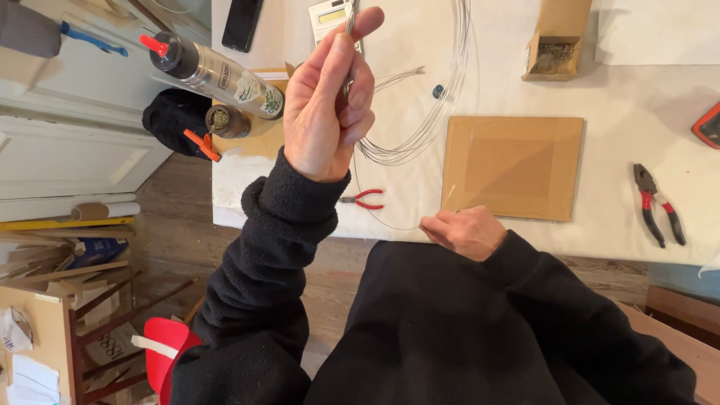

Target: Installing a hanging wire on the back of a framed picture using a drill and wire cutters.

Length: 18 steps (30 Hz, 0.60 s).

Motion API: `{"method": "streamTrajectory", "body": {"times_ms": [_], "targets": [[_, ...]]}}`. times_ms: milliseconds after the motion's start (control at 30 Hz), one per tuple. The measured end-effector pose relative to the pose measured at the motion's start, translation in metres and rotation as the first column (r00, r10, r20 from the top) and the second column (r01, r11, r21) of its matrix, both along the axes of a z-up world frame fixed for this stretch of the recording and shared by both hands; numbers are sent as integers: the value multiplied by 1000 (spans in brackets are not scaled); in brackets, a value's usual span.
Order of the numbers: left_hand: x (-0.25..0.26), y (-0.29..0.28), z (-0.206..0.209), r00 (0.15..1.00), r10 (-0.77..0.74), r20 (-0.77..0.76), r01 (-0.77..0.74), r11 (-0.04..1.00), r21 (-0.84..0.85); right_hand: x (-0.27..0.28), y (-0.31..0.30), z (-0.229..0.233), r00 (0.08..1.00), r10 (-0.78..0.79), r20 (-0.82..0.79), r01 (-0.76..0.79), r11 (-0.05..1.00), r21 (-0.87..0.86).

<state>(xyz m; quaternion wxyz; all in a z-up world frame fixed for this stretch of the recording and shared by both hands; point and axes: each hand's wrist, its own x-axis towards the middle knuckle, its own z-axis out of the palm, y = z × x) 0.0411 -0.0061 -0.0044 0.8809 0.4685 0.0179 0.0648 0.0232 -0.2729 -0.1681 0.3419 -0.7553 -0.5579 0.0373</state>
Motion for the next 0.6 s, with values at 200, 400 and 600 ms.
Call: {"method": "streamTrajectory", "body": {"times_ms": [200, 400, 600], "targets": [[-7, 9, 31, 997, -47, 62, 44, 998, 41, 10, -10, -12, 999, -47, 17, 47, 999, -9], [-21, 7, 105, 1000, -5, 29, 2, 995, 103, 31, -14, -17, 962, -253, -102, 266, 955, 134], [-40, 18, 145, 999, -41, 9, 36, 937, 346, 64, -26, -37, 679, -517, -521, 684, 703, 194]]}}
